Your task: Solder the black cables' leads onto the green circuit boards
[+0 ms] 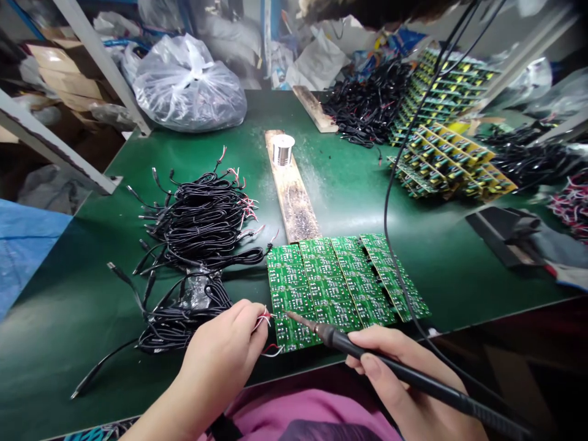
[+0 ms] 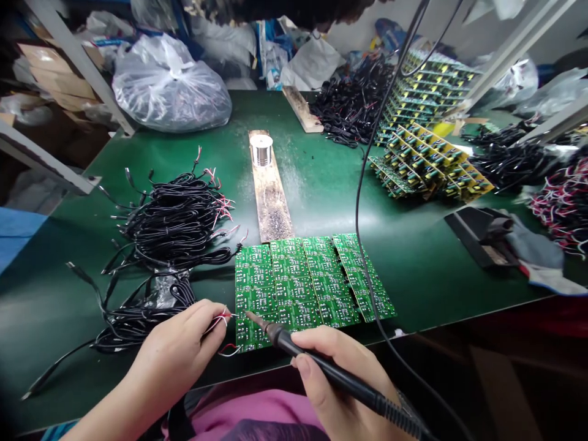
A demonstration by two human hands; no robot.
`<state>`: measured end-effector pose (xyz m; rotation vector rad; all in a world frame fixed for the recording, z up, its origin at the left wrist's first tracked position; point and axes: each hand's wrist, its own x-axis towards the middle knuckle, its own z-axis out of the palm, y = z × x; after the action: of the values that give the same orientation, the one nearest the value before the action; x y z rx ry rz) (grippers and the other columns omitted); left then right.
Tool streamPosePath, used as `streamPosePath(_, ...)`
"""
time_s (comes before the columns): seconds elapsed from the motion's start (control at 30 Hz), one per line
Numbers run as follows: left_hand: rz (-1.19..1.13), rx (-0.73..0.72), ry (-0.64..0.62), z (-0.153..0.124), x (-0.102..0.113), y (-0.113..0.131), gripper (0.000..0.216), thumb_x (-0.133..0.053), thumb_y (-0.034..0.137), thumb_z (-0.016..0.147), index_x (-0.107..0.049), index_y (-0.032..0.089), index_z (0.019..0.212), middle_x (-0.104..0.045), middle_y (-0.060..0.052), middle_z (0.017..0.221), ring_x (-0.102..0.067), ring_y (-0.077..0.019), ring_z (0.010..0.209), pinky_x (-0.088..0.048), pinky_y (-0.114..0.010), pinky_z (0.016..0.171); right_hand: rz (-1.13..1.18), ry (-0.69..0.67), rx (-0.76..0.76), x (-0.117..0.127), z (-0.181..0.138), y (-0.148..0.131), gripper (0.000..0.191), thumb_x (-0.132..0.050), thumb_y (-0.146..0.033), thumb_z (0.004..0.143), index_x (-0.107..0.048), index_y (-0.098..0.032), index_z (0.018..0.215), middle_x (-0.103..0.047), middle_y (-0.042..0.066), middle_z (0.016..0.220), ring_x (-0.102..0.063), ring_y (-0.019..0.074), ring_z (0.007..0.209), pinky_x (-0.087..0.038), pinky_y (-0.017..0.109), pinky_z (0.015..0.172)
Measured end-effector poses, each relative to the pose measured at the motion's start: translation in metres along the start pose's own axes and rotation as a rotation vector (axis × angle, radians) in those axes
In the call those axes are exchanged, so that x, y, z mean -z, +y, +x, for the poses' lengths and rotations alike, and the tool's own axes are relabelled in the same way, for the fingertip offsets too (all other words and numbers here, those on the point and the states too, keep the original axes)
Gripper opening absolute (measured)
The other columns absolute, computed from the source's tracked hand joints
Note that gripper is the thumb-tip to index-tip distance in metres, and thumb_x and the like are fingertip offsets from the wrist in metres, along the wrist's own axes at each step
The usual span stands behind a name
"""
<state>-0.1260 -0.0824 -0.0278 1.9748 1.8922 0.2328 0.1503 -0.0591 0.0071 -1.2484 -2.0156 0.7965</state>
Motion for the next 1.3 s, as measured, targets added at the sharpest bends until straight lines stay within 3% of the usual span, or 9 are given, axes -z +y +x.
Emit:
streamPosePath(0.43, -0.087, 0.058, 0.013, 0.001, -0.001, 0.002, 0.024, -0.039, 0.033, 0.105, -0.061, 0.026, 0.097, -0.069, 0.000, 0.094, -0.066, -0.0179, 0.086, -0.044, -0.031, 0.074, 0.062, -0.047, -0.001, -0.011, 0.008, -0.011, 0.020, -0.062, -0.026, 0.095, -0.067, -0.030, 0.114, -0.079, -0.001, 0.097, -0.079, 0.0145, 0.083, -0.065, 0.019, 0.069)
streamPosePath(0.6, -0.071, 0.052, 0.039, 0.002, -0.002, 0.003, 0.023, -0.040, 0.031, 0.104, -0.061, 0.025, 0.095, -0.069, 0.000, 0.093, -0.067, -0.0178, 0.085, -0.044, -0.031, 0.073, 0.037, -0.070, 0.018, -0.009, 0.010, -0.009, 0.021, -0.061, -0.026, 0.096, -0.066, -0.031, 0.115, -0.079, -0.003, 0.096, -0.079, 0.0137, 0.082, -0.066, 0.020, 0.074)
streamPosePath(0.87, -0.054, 0.057, 0.054, 0.000, -0.003, 0.004, 0.022, -0.041, 0.030, 0.104, -0.060, 0.025, 0.095, -0.069, 0.000, 0.092, -0.067, -0.0174, 0.085, -0.042, -0.030, 0.072, 0.064, -0.063, 0.005, -0.011, 0.003, -0.006, 0.024, -0.062, -0.024, 0.096, -0.063, -0.032, 0.119, -0.077, -0.002, 0.106, -0.080, 0.0155, 0.088, -0.066, 0.020, 0.071)
streamPosePath(1.3, -0.059, 0.059, 0.064, 0.000, -0.006, 0.004, 0.022, -0.040, 0.030, 0.104, -0.059, 0.025, 0.095, -0.067, 0.001, 0.091, -0.065, -0.0172, 0.084, -0.040, -0.031, 0.071, -0.026, -0.057, 0.045, -0.011, 0.001, -0.005, 0.022, -0.063, -0.026, 0.096, -0.063, -0.030, 0.118, -0.077, -0.001, 0.104, -0.080, 0.0153, 0.087, -0.066, 0.020, 0.072)
